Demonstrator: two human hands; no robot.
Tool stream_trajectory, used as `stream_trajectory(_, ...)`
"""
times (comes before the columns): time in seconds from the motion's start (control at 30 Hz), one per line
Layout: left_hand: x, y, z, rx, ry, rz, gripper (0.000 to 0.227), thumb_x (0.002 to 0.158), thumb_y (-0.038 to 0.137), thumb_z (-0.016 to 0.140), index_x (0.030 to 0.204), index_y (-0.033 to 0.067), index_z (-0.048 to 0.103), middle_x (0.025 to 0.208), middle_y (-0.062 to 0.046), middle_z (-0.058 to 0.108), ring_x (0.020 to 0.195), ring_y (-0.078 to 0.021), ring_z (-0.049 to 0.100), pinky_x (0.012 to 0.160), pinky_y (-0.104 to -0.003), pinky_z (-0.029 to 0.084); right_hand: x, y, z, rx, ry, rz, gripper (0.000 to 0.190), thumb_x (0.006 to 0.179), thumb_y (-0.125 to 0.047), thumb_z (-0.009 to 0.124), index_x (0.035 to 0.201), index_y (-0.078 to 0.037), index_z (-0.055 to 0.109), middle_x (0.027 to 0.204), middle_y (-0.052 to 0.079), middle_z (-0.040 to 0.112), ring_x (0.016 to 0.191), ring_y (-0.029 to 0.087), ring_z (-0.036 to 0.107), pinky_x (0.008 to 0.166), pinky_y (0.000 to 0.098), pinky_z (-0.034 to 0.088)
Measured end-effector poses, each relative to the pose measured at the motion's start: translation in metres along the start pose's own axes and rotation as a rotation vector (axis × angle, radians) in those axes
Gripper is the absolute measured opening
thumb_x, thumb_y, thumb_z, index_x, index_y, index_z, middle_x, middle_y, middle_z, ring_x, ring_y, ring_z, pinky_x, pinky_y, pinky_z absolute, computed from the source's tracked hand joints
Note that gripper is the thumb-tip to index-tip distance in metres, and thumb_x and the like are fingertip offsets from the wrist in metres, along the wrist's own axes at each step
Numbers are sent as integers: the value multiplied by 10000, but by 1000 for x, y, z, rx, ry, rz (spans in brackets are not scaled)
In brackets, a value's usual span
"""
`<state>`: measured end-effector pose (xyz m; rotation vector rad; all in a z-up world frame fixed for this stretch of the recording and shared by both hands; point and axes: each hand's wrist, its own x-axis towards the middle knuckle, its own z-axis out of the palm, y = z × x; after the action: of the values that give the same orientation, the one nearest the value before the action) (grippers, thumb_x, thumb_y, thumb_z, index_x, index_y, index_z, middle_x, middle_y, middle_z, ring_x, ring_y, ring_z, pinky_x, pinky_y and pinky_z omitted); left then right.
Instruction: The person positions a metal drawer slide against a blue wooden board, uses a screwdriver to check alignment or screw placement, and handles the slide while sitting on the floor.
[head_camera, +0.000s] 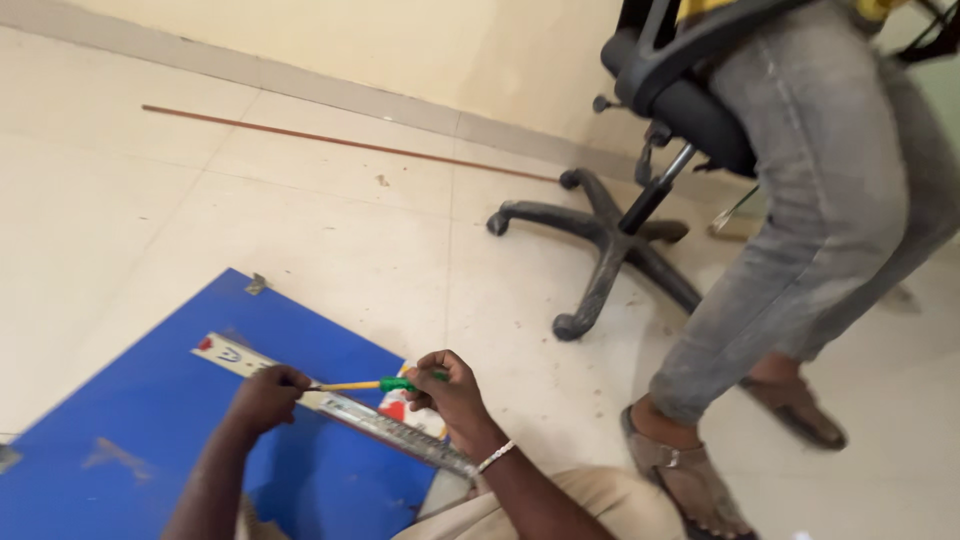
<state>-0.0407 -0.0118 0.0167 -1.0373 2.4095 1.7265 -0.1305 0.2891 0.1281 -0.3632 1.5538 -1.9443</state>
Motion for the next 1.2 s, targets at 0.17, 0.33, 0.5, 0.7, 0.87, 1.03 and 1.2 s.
stream_trajectory(0.17, -60, 58, -23, -173, 124, 132, 323, 905, 73, 648, 1214, 41, 558, 846, -144, 744, 669, -208, 646, 611, -367, 550, 7, -18, -6, 192, 165, -159, 255, 922, -201, 737, 1063, -35, 604, 936, 136, 738, 697, 171, 659, 646, 308, 588)
stream_trajectory(0.33, -107, 103, -34, -302, 137, 127, 225, 995, 164, 596, 1112, -17, 663, 881, -116, 768, 763, -170, 690, 698, -329, 573, 7, -38, -27, 374, 188, -188, 335, 899, -338, 743, 1056, -89, 584, 943, 143, 740, 719, 157, 648, 651, 302, 554)
stream_trajectory(0.5, -124, 114, -32, -615, 158, 170, 276, 983, 202, 666, 1110, -39, 712, 934, -105, 730, 842, -166, 699, 769, -316, 597, -2, -45, -17, 447, 118, -186, 363, 903, -370, 755, 1033, -84, 572, 962, 134, 734, 746, 159, 660, 675, 303, 558)
stream_trajectory(0.7, -117, 112, -28, -917, 169, 161, 273, 991, 218, 658, 1119, -20, 694, 985, -87, 722, 871, -173, 712, 816, -316, 608, -4, -44, -11, 440, 125, -151, 333, 900, -357, 747, 1020, -98, 575, 981, 139, 736, 752, 163, 660, 693, 313, 565)
stream_trajectory(0.87, -114, 114, -24, -875, 241, 107, 234, 980, 216, 670, 1083, 7, 687, 981, -52, 692, 917, -157, 690, 800, -353, 618, -1, -38, -13, 451, 108, -146, 321, 917, -345, 735, 1018, -86, 574, 986, 149, 731, 756, 175, 660, 691, 322, 563)
stream_trajectory(1.03, -110, 113, -23, -911, 226, 85, 238, 1001, 220, 657, 1084, -3, 663, 990, -80, 678, 925, -189, 690, 811, -374, 618, 2, -28, -12, 472, 67, -134, 313, 941, -334, 719, 1027, -72, 571, 1003, 160, 738, 758, 171, 664, 693, 316, 568)
stream_trajectory(1.2, -103, 112, -22, -978, 212, 120, 264, 1026, 232, 626, 1129, -12, 628, 1022, -106, 689, 932, -220, 704, 827, -372, 615, 4, -18, -9, 439, 71, -104, 243, 948, -255, 714, 1034, -63, 591, 1007, 174, 738, 759, 186, 688, 699, 328, 587)
